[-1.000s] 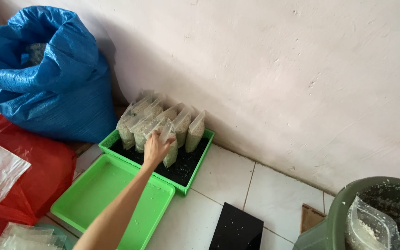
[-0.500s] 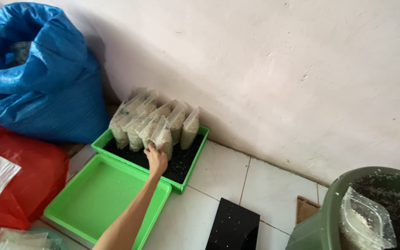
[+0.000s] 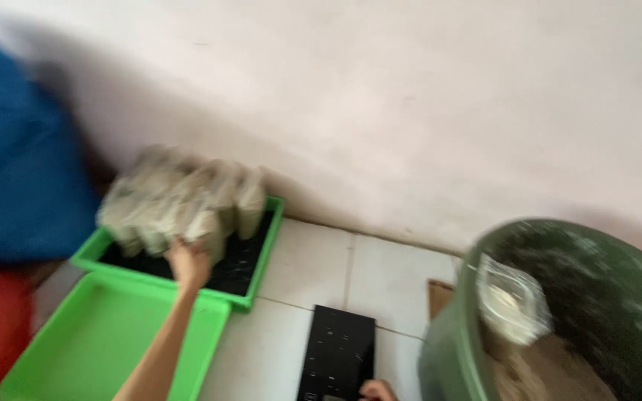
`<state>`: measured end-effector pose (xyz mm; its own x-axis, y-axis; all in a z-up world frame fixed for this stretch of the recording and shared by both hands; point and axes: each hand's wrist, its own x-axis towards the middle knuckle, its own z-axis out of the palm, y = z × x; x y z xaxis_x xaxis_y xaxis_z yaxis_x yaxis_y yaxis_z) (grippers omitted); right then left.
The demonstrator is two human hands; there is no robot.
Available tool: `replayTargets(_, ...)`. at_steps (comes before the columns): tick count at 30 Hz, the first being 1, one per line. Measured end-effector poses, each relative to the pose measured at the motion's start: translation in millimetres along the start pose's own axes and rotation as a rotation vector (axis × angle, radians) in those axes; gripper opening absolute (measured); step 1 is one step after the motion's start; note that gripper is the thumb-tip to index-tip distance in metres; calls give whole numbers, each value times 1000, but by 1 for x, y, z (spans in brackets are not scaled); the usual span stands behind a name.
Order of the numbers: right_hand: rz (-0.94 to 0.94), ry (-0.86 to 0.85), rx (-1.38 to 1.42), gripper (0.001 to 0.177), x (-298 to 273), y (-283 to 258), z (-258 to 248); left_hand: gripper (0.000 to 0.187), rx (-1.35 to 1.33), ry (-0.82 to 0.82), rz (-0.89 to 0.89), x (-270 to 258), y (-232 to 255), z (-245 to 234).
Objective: Manually filling plastic bags with granular material from a large tub, weighing each bag on a digital scale, and organizing them into a tray.
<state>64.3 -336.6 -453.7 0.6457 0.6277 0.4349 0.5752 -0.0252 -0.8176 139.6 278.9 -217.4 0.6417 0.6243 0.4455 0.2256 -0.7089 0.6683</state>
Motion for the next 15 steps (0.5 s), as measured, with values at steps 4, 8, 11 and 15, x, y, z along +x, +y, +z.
replayTargets(4,326,17,-172,8,120,-305,5,26,-963,-14,-380,-8,12,-33)
replayTargets(8,602,586,-201,13,206,-501,-49,16,-377,2,-88,-21,54,-88)
replayTargets(11,663,661,-244,5,247,-602,-110,23,-269,-26,-114,-22,76,-107)
replayTargets(15,291,411,-864,6,262,-574,-206,22,-260,-48,-210,-30,83,-103)
